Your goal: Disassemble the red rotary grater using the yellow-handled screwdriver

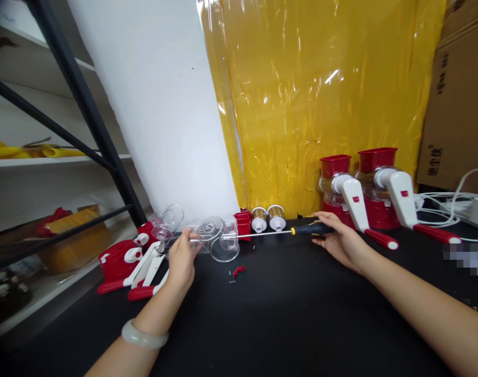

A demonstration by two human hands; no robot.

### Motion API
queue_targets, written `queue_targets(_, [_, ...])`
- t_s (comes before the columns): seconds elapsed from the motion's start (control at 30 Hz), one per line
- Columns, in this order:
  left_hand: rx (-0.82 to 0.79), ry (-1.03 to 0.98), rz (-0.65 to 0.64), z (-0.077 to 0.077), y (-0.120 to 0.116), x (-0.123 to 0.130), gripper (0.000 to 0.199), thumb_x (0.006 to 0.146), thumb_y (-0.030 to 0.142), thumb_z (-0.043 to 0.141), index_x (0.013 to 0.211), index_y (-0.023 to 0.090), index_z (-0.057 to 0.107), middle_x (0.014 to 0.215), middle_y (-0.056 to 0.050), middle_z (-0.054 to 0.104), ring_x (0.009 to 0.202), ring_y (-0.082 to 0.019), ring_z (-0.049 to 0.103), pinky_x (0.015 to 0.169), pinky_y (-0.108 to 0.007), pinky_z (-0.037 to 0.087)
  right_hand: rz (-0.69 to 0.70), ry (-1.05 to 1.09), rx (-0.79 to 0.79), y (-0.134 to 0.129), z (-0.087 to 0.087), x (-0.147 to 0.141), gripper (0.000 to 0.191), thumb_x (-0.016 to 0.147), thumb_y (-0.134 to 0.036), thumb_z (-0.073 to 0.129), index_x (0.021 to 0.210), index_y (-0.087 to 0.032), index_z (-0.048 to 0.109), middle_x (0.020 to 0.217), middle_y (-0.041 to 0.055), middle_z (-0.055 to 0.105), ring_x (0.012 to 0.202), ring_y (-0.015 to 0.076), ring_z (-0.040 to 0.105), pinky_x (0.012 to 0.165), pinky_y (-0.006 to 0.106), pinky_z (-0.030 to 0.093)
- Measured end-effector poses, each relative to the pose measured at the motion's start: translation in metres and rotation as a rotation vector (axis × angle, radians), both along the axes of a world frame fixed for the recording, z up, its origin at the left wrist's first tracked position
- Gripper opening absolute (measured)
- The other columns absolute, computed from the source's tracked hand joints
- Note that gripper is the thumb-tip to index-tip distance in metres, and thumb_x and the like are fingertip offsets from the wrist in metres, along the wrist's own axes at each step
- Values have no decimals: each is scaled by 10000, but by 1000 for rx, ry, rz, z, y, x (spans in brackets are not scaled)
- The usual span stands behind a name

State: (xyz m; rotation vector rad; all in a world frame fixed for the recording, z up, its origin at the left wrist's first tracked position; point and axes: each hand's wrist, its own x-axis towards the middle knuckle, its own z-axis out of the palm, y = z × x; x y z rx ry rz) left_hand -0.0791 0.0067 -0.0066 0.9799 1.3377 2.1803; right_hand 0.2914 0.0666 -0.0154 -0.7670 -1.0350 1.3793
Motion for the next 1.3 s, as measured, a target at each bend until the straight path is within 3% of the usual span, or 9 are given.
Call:
queue_targets(0.17, [-2,-27,-9,2,-1,1,459,811,586,662,709,138,670,942,-76,626,1009,-218,618,832,-375,609,-49,-213,6,7,-11,-4,410,858,-627,624,781,-224,639,403,-67,308,400,106,317,463,275,396])
queue_targets(0.43, [20,-47,-13,2,0,0,483,782,598,697,655,134,654,987,-92,630,985,-214,619,824,-380,615,56,45,5,-6,3,-1,398,589,-276,850,938,-300,662,860,-4,666,743,169,630,656,315,547])
queue_targets(0.6, [7,-66,-2,4,0,1,509,753,625,715,646,133,637,950,-91,641,939,-205,620,836,-406,613,-37,-173,-12,4,-6,-6,477,818,-700,610,763,-227,640,454,-37,417,428,118,390,495,301,446])
queue_targets(0.7, [3,-78,-9,5,0,2,508,755,628,710,649,138,624,904,-81,644,927,-201,625,857,-421,608,-55,-218,51,6,-8,-6,368,778,-584,713,756,-225,632,476,-60,390,432,93,330,489,280,416])
queue_targets(0.87, [9,-73,-8,4,0,1,490,758,612,710,664,137,635,929,-86,643,966,-211,623,859,-413,609,7,47,87,-5,4,-2,379,562,-255,813,909,-278,663,836,-7,625,717,153,597,649,300,523])
queue_targets(1.0, [-18,-76,-8,3,-2,1,487,762,612,699,663,140,632,869,-71,625,943,-210,624,853,-410,610,-16,30,84,-2,3,-3,324,687,-448,787,932,-275,665,875,24,672,775,189,639,670,329,540])
queue_targets(1.13, [-12,-74,14,4,-2,1,457,783,581,690,659,145,624,886,-66,632,950,-205,625,855,-401,610,-102,-247,26,9,-7,-4,508,822,-730,573,774,-229,642,466,-23,443,446,137,434,477,298,423])
queue_targets(1.2, [-6,-92,13,5,-2,0,437,795,557,685,656,148,618,863,-58,628,924,-194,625,848,-396,611,-76,-303,31,9,-9,-4,434,801,-662,654,753,-231,641,437,-53,372,417,112,362,465,284,401])
queue_targets(1.3, [1,-123,7,4,-1,0,411,808,526,679,658,148,615,844,-49,623,880,-178,626,845,-397,613,-13,-86,44,0,-3,-5,286,635,-375,831,839,-264,663,648,-36,571,550,114,499,560,275,484])
